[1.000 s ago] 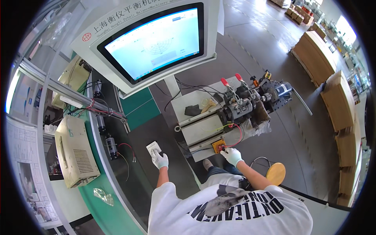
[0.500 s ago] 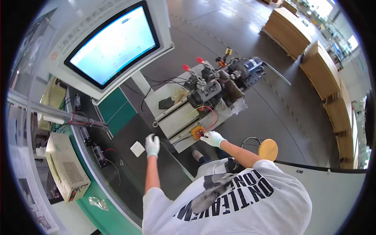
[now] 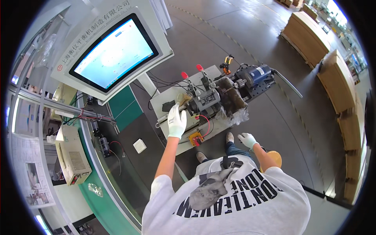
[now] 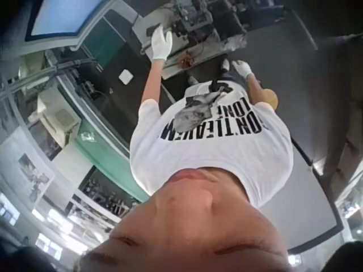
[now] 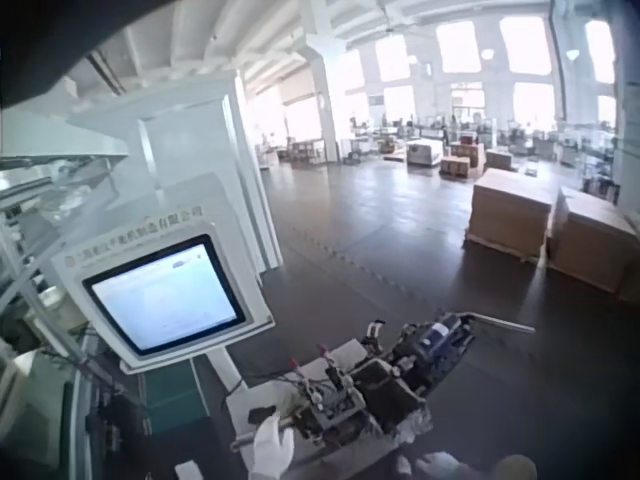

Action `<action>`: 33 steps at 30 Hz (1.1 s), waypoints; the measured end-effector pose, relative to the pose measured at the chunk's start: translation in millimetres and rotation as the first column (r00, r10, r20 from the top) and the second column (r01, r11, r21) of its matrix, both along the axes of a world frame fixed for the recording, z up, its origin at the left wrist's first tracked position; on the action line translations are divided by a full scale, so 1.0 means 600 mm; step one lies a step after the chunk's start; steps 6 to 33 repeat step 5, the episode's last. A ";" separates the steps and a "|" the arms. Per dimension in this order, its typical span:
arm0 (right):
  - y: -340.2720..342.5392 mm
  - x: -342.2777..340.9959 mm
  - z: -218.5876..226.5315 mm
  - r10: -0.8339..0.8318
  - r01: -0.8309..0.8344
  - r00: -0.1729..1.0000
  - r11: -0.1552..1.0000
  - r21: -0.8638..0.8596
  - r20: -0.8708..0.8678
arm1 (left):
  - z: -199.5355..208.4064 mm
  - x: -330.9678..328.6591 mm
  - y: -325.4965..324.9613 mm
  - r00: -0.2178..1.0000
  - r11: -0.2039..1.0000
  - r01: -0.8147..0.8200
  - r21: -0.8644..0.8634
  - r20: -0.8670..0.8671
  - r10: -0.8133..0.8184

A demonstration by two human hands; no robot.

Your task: Assembling and testing electronic components on a production line.

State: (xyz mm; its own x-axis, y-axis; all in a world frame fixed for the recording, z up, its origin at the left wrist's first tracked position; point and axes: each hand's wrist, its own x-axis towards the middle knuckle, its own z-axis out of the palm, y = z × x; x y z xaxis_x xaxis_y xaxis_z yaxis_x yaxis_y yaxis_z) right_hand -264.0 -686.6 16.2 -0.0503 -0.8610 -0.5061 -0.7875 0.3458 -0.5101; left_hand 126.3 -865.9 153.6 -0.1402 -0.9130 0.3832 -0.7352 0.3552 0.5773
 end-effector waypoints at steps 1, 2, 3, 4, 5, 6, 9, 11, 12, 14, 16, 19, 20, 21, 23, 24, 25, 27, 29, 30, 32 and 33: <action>-0.004 -0.021 0.004 -0.047 0.046 0.999 0.998 0.041 0.020 | -0.009 -0.003 -0.013 0.996 0.998 0.016 -0.063 0.090 -0.010; -0.002 -0.044 0.009 -0.123 0.117 0.990 0.989 0.090 0.067 | -0.021 -0.002 -0.022 0.988 0.999 0.032 -0.008 0.149 -0.031; -0.007 -0.067 0.009 -0.199 0.183 0.974 0.973 0.137 0.109 | -0.030 0.002 -0.034 0.977 0.998 0.044 0.041 0.206 -0.052; -0.001 -0.093 -0.005 -0.289 0.268 0.928 0.956 0.118 0.235 | -0.046 0.005 -0.046 0.977 0.996 0.039 0.083 0.207 -0.056; -0.025 0.100 0.046 -0.424 0.470 0.739 0.881 -0.049 -0.524 | -0.041 -0.008 -0.059 0.954 0.992 0.077 0.097 0.281 -0.101; -0.025 0.100 0.046 -0.424 0.470 0.739 0.881 -0.049 -0.524 | -0.041 -0.008 -0.059 0.954 0.992 0.077 0.097 0.281 -0.101; -0.025 0.100 0.046 -0.424 0.470 0.739 0.881 -0.049 -0.524 | -0.041 -0.008 -0.059 0.954 0.992 0.077 0.097 0.281 -0.101; -0.025 0.100 0.046 -0.424 0.470 0.739 0.881 -0.049 -0.524 | -0.041 -0.008 -0.059 0.954 0.992 0.077 0.097 0.281 -0.101; -0.025 0.100 0.046 -0.424 0.470 0.739 0.881 -0.049 -0.524 | -0.041 -0.008 -0.059 0.954 0.992 0.077 0.097 0.281 -0.101; -0.025 0.100 0.046 -0.424 0.470 0.739 0.881 -0.049 -0.524 | -0.041 -0.008 -0.059 0.954 0.992 0.077 0.097 0.281 -0.101; -0.025 0.100 0.046 -0.424 0.470 0.739 0.881 -0.049 -0.524 | -0.041 -0.008 -0.059 0.954 0.992 0.077 0.097 0.281 -0.101; -0.025 0.100 0.046 -0.424 0.470 0.739 0.881 -0.049 -0.524 | -0.041 -0.008 -0.059 0.954 0.992 0.077 0.097 0.281 -0.101; -0.025 0.100 0.046 -0.424 0.470 0.739 0.881 -0.049 -0.524 | -0.041 -0.008 -0.059 0.954 0.992 0.077 0.097 0.281 -0.101; -0.025 0.100 0.046 -0.424 0.470 0.739 0.881 -0.049 -0.524 | -0.041 -0.008 -0.059 0.954 0.992 0.077 0.097 0.281 -0.101; -0.025 0.100 0.046 -0.424 0.470 0.739 0.881 -0.049 -0.524 | -0.041 -0.008 -0.059 0.954 0.992 0.077 0.097 0.281 -0.101; -0.025 0.100 0.046 -0.424 0.470 0.739 0.881 -0.049 -0.524 | -0.041 -0.008 -0.059 0.954 0.992 0.077 0.097 0.281 -0.101; -0.025 0.100 0.046 -0.424 0.470 0.739 0.881 -0.049 -0.524 | -0.041 -0.008 -0.059 0.954 0.992 0.077 0.097 0.281 -0.101; -0.025 0.100 0.046 -0.424 0.470 0.739 0.881 -0.049 -0.524 | -0.041 -0.008 -0.059 0.954 0.992 0.077 0.097 0.281 -0.101; -0.025 0.100 0.046 -0.424 0.470 0.739 0.881 -0.049 -0.524 | -0.041 -0.008 -0.059 0.954 0.992 0.077 0.097 0.281 -0.101; -0.025 0.100 0.046 -0.424 0.470 0.739 0.881 -0.049 -0.524 | -0.041 -0.008 -0.059 0.954 0.992 0.077 0.097 0.281 -0.101; -0.025 0.100 0.046 -0.424 0.470 0.739 0.881 -0.049 -0.524 | -0.041 -0.008 -0.059 0.954 0.992 0.077 0.097 0.281 -0.101; -0.025 0.100 0.046 -0.424 0.470 0.739 0.881 -0.049 -0.524 | -0.041 -0.008 -0.059 0.954 0.992 0.077 0.097 0.281 -0.101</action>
